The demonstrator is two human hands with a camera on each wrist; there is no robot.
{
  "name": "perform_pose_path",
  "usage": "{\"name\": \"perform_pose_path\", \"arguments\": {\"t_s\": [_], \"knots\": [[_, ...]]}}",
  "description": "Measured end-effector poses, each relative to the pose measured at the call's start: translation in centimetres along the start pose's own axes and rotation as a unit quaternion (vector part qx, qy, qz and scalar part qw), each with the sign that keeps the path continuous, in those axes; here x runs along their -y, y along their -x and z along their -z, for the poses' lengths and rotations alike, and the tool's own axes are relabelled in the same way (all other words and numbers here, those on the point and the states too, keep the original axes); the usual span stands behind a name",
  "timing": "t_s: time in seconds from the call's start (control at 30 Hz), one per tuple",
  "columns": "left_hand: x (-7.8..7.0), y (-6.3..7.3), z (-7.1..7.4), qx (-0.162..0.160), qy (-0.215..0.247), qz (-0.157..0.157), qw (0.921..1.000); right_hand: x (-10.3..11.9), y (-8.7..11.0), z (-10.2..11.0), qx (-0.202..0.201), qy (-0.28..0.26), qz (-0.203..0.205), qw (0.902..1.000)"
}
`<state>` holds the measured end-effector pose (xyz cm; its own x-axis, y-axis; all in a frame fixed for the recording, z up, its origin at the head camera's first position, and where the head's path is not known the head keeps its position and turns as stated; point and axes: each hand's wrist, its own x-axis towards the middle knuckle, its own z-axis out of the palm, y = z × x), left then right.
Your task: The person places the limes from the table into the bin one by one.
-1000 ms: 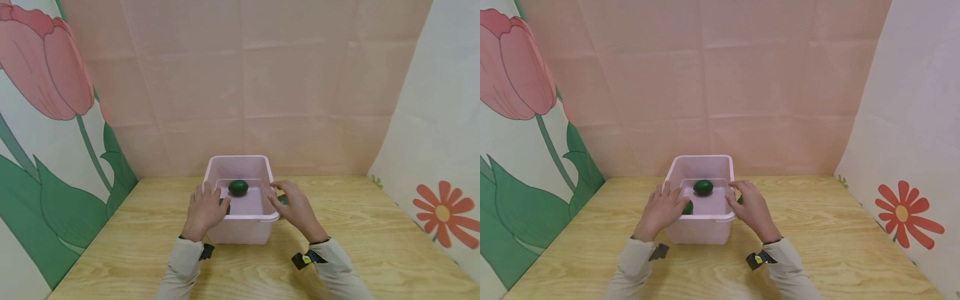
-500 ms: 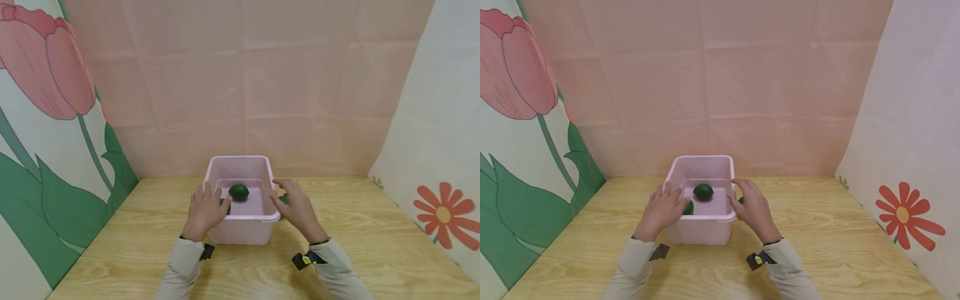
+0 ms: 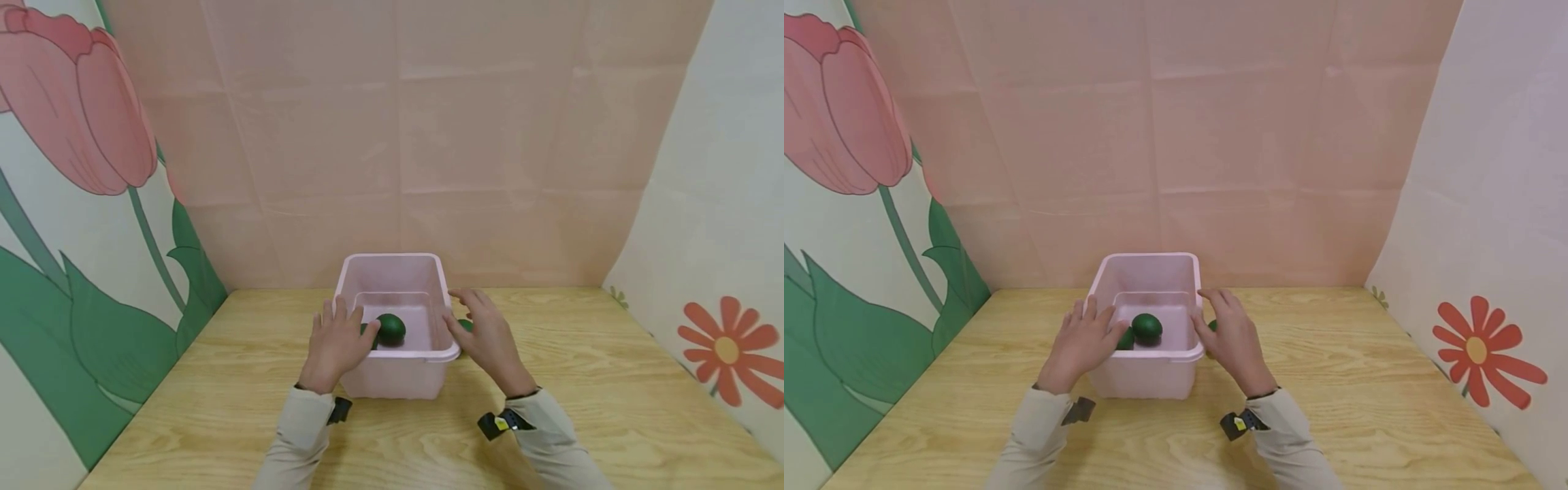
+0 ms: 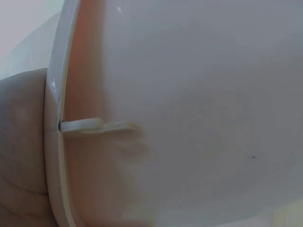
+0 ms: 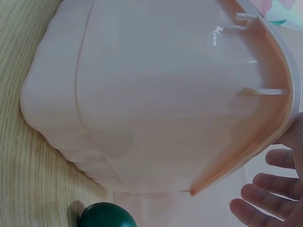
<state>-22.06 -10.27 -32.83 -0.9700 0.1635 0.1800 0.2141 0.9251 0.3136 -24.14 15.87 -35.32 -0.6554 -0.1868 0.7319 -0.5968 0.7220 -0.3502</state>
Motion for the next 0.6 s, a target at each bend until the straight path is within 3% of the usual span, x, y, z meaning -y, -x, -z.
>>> {"name": "perform_pose_path", "arguments": {"t_s": [0.6], "knots": [[-0.08, -0.03, -0.08, 0.002, -0.003, 0.005, 1.0000, -0.40, -0.08, -0.02, -0.015, 0.005, 0.005, 0.9999]]}}
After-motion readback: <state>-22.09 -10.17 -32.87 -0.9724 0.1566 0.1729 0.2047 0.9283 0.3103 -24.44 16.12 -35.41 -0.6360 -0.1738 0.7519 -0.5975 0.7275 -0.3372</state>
